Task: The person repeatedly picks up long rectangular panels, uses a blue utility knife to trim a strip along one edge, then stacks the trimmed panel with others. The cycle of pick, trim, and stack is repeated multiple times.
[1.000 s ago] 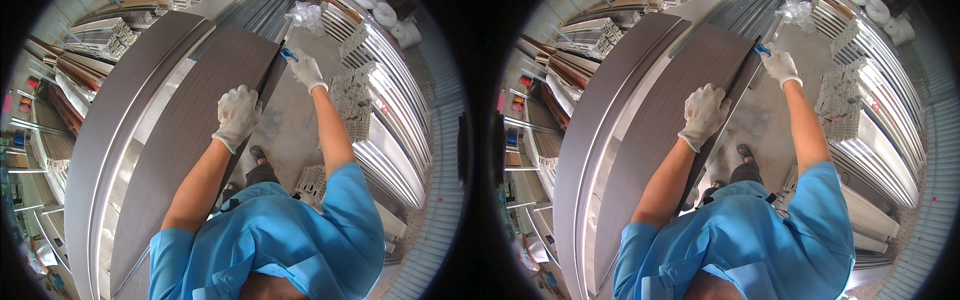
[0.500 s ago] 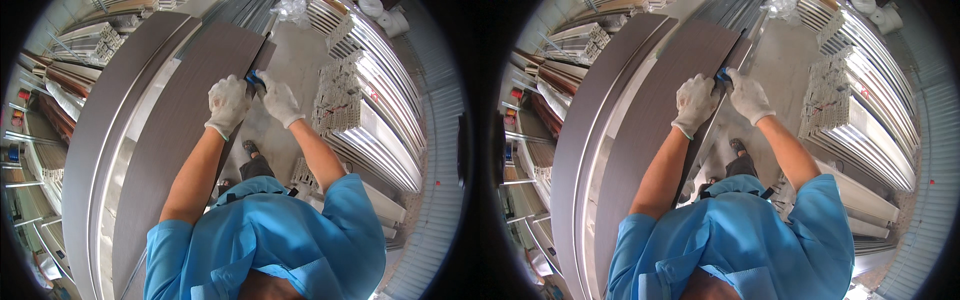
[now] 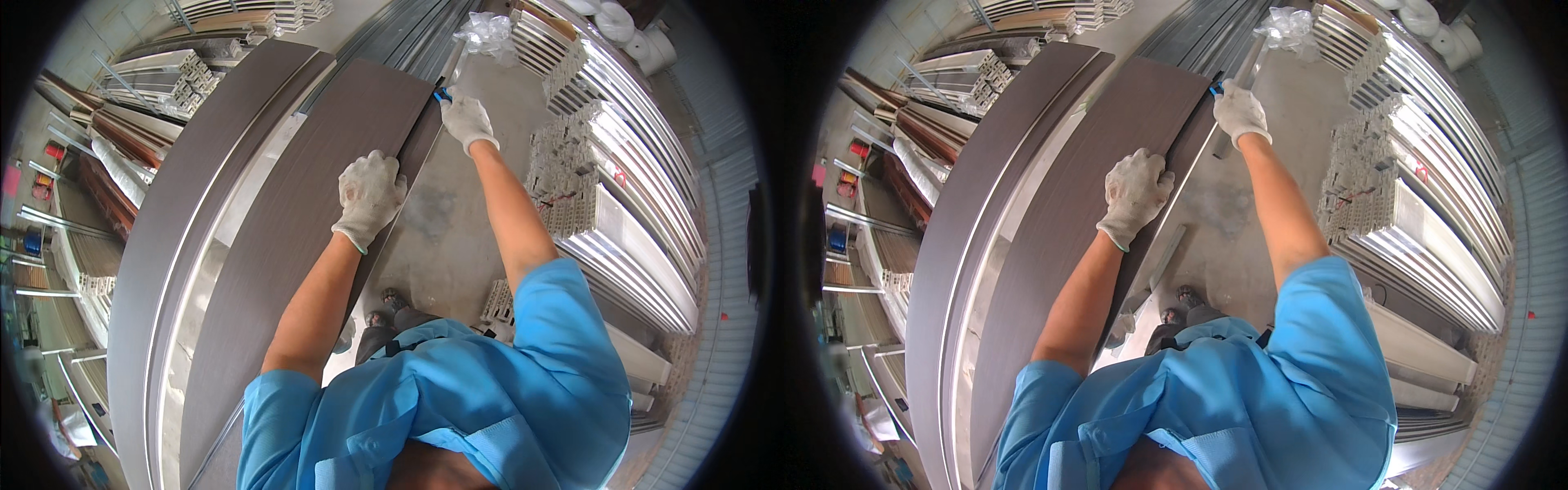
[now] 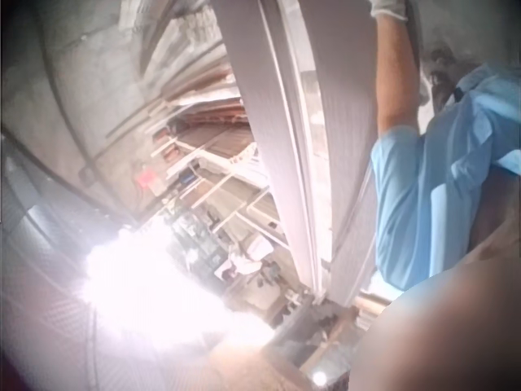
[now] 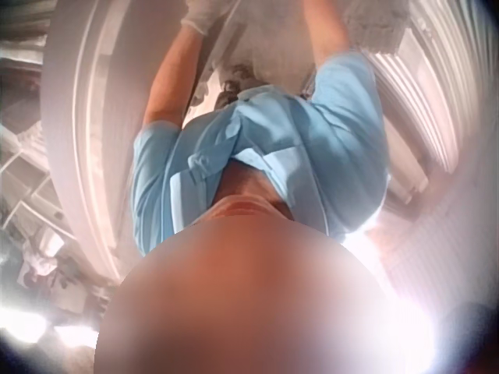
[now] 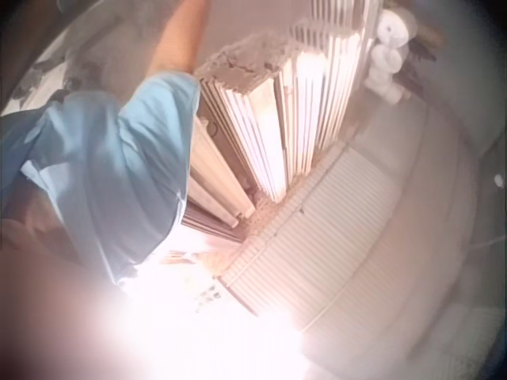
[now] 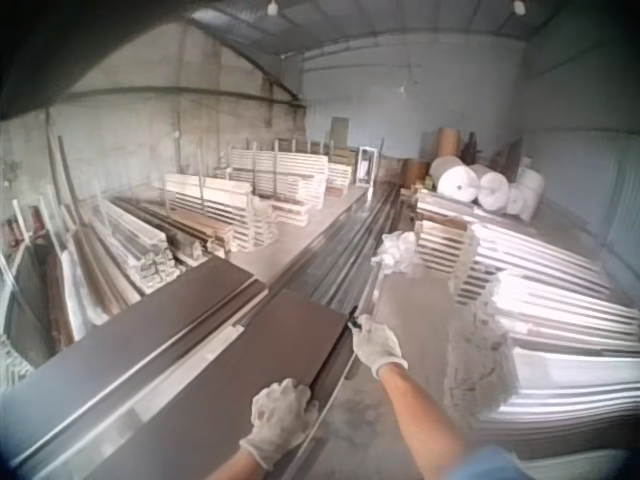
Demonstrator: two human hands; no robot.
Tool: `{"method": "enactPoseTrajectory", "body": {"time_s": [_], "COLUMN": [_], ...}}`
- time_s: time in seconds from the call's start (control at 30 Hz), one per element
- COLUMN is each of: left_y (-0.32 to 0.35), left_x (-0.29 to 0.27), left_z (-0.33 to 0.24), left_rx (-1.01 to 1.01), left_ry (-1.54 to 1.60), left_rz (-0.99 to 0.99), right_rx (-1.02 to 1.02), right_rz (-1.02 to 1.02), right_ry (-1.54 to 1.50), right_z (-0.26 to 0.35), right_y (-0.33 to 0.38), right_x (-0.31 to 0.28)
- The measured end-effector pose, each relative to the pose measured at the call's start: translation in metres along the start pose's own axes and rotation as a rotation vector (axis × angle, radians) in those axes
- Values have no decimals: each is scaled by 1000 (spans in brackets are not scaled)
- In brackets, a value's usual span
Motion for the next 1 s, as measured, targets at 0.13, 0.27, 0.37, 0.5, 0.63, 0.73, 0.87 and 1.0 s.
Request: {"method": "enactPoseTrajectory", "body": {"time_s": [0.13,0.27,0.37,0.5,0.63,0.73,0.87,1.0], "left_y": [1,15,45,150,296,391,459,457], "left_x": [-3,-4,-3,-21,-18,-17,-17,-37], "left_z": [0,-2,6,26,77,99,107,89], "left_rx": [11,-16,-10,63,-273,-467,-535,-397], "left_ry": [36,0,117,342,750,883,1034,405], "left_rz": [-53,-101,-9,15,71,12,-77,-35], "right_rx": [-191,-316,-336,-292,-222,-155,-60,-4], "right_rz": [48,131,56,84,51,62,96,154], "right_ry": [-39,-84,-37,-36,7,11,-5,-58], "right_z": [22,41,45,43,43,43,44,39], "right_y": [65,119,117,108,112,112,111,107], "right_x": [20,38,29,33,35,36,37,41]}}
Point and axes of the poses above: each hand's wrist, its own y-axis away from the middle knuckle, its own x-axis out of the palm, z = x × y, the point moved 10 cm from there along -y, towards the middle knuckle, and after that the axes turned 12 degrees about z, right-handed, at the moved point
